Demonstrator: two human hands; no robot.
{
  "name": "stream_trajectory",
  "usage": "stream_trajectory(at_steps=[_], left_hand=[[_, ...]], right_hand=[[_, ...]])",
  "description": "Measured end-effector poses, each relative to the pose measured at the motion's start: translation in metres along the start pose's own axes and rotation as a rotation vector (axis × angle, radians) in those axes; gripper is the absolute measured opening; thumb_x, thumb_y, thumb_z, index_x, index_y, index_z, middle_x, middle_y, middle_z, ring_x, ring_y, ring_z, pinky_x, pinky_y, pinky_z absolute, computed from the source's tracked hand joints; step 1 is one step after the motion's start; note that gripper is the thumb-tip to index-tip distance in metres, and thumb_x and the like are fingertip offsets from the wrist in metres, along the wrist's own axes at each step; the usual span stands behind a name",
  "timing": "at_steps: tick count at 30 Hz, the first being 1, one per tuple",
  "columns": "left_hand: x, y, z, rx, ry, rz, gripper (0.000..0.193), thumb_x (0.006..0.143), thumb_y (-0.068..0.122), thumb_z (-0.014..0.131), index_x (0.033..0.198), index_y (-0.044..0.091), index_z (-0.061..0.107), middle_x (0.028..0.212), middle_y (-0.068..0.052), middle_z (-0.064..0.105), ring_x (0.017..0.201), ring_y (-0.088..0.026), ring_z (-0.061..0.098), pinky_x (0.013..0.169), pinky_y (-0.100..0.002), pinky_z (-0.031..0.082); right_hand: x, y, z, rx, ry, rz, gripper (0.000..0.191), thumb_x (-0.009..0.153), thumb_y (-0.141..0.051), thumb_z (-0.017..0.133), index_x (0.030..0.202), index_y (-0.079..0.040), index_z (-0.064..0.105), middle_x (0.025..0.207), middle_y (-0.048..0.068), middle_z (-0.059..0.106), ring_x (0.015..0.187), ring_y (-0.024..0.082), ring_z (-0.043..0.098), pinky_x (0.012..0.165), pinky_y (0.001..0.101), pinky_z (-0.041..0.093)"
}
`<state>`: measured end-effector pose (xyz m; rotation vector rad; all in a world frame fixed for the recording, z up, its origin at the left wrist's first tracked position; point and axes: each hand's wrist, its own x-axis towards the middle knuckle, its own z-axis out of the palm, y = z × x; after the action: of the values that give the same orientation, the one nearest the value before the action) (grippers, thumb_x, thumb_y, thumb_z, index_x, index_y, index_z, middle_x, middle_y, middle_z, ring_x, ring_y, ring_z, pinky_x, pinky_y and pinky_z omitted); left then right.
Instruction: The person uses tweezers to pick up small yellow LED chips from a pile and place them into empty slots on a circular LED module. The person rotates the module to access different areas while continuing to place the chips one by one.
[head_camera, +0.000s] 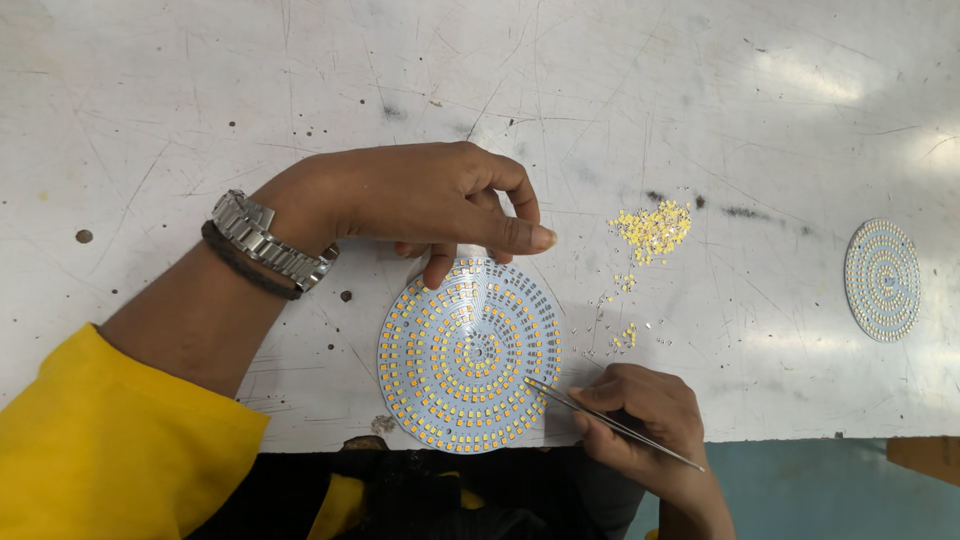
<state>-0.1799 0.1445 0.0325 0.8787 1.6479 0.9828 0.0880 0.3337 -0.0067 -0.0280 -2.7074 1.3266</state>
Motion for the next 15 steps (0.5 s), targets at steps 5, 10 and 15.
stream_trajectory(at_steps=[5,10,15], left_hand=[[0.0,-0.001,0.0,0.007,0.007,0.004,0.063,0.072,0.059,0.066,0.112,0.011,0.068,0.083,-0.009,0.08,0.039,-0.014,0.066,0.031,-0.023,0.038],[0.001,-0.001,0.0,0.007,-0.001,-0.011,0.063,0.075,0.061,0.067,0.112,0.011,0.069,0.083,-0.007,0.079,0.039,-0.013,0.065,0.032,-0.023,0.038],[0.002,-0.003,-0.002,-0.044,-0.049,-0.002,0.058,0.076,0.056,0.066,0.11,0.01,0.07,0.085,-0.003,0.078,0.043,-0.009,0.064,0.036,-0.024,0.041]], right_hand=[[-0.006,0.006,-0.002,0.005,0.0,-0.002,0.015,0.07,-0.005,0.08,0.082,-0.001,0.071,0.061,0.004,0.064,0.052,0.011,0.062,0.047,0.0249,0.042],[-0.021,0.018,-0.017,0.046,0.214,0.103,0.009,0.079,0.0,0.073,0.087,0.002,0.069,0.07,0.004,0.064,0.058,0.007,0.056,0.051,0.0207,0.041],[-0.031,0.038,-0.036,-0.044,0.465,0.262,0.008,0.089,0.0,0.069,0.095,0.005,0.068,0.074,0.001,0.061,0.063,0.003,0.05,0.056,0.0181,0.037]])
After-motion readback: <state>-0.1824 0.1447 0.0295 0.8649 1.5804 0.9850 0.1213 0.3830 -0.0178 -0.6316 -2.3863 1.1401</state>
